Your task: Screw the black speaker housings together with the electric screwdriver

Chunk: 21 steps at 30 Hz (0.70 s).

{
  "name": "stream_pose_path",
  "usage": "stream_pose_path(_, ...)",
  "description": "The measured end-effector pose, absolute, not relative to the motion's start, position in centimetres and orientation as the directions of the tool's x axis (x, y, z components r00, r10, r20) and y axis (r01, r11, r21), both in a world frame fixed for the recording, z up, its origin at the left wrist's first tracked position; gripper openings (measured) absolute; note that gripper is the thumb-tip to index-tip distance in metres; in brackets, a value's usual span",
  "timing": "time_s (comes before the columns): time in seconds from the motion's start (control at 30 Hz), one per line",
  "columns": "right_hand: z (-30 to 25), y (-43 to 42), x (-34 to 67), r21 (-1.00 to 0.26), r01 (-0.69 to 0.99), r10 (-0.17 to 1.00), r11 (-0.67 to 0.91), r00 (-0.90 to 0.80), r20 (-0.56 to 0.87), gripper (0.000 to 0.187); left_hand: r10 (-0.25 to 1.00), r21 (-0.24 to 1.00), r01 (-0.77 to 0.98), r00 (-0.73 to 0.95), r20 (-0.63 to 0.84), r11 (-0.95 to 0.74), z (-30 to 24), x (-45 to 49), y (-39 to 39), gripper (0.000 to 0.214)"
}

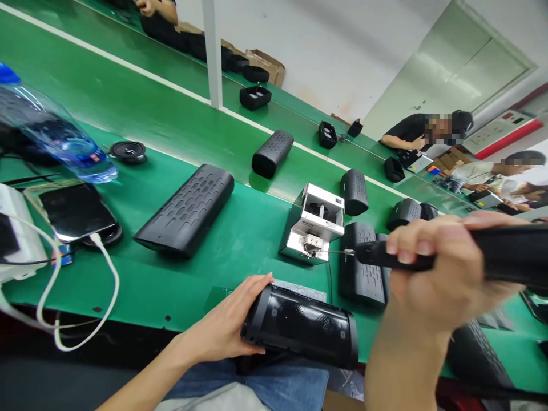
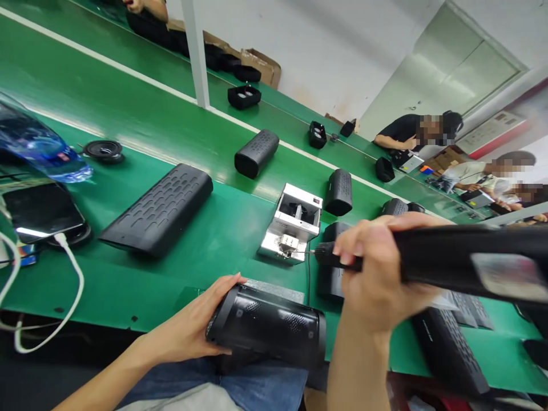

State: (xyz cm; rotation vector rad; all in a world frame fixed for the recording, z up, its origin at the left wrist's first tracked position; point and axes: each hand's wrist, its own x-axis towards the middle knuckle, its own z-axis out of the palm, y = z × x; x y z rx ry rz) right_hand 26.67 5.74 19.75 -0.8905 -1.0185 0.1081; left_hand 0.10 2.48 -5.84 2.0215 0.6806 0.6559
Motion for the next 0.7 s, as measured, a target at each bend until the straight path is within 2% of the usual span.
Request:
stream_pose_path(0.27,17.2,8.9,25.2,-0.765,0.292,0.577,0.574,0.519,0.631,0.016,0.690,0.861,0.230,0.702,0.176,-0.454,-6.0,0.2,2.4,0.160)
stream_pose_path(0.53,17.3,8.5,25.3,-0.799,0.276,0.601,0.535,0.540,0.589,0.017,0.686,0.874,0.204,0.704,0.181,-0.440,-5.7,0.3,2.5,0.165)
stream_pose_path(0.7,18.5,6.1,26.0,-0.816,0.258,0.586,0.517,0.588,0.557,0.019,0.685,0.870,0.206,0.705,0.186,-0.449,-5.6,0.2,2.4,0.160)
